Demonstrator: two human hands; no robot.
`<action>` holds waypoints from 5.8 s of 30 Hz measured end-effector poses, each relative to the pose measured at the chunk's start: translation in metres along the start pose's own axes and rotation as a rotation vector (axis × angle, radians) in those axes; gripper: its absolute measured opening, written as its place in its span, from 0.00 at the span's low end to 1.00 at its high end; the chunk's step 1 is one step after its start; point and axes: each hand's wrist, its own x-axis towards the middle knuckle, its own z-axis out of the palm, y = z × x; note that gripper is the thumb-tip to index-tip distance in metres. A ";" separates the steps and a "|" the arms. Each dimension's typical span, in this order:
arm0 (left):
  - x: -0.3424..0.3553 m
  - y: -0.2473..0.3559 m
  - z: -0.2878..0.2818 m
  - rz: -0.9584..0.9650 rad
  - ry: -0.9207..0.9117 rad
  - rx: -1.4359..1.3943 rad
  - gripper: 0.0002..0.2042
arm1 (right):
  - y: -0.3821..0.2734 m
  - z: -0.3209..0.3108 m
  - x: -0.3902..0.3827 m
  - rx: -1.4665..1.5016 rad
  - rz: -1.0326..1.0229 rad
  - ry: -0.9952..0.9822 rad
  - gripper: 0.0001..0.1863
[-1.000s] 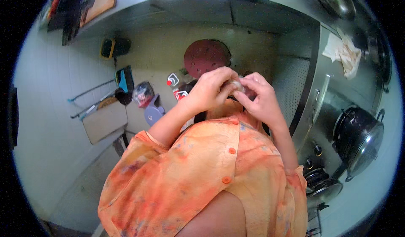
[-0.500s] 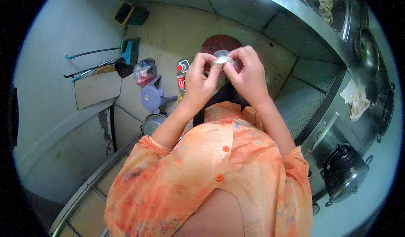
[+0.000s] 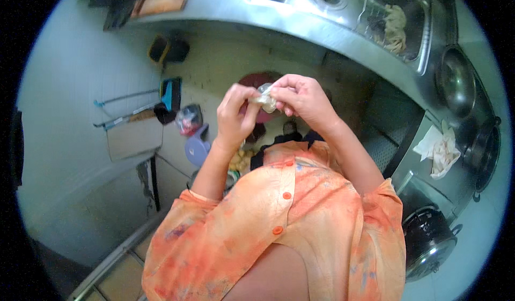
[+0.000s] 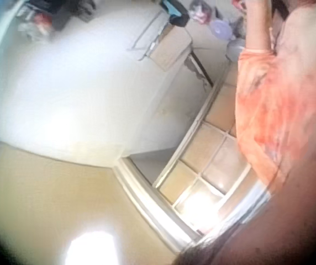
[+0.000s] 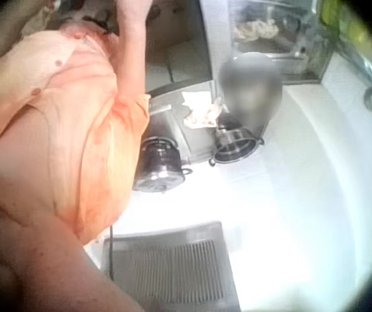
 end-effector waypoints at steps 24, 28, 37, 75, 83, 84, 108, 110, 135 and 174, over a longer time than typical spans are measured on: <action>0.187 -0.018 0.113 -0.084 -0.152 -0.200 0.14 | -0.158 -0.128 0.066 -0.168 -0.592 0.086 0.10; 0.215 -0.041 0.123 -0.263 -0.225 -0.794 0.20 | -0.185 -0.128 0.091 -0.197 -0.679 0.214 0.10; 0.272 -0.085 0.085 -0.141 -0.234 -0.221 0.13 | -0.259 -0.117 0.145 -0.008 -0.944 0.460 0.10; 0.305 -0.135 0.094 -0.667 -0.046 -1.267 0.12 | -0.187 -0.144 0.216 0.178 -0.414 0.285 0.09; 0.298 -0.138 0.057 -0.632 -0.084 -0.842 0.10 | -0.184 -0.092 0.229 -0.062 -0.413 0.141 0.11; 0.296 -0.145 0.052 -0.622 0.022 -0.860 0.08 | -0.184 -0.091 0.235 -0.080 -0.385 0.140 0.11; 0.319 -0.285 -0.010 -0.906 0.394 -0.401 0.32 | -0.171 0.004 0.395 -0.149 -0.218 0.193 0.12; 0.322 -0.284 -0.006 -0.960 0.602 -0.869 0.27 | -0.168 -0.007 0.394 -0.206 -0.247 0.267 0.12; 0.308 -0.296 -0.013 -1.336 0.448 -1.140 0.08 | -0.166 -0.047 0.434 0.565 0.248 0.341 0.11; 0.313 -0.329 0.025 -0.662 0.120 0.175 0.18 | -0.119 -0.027 0.412 -0.667 0.017 0.488 0.27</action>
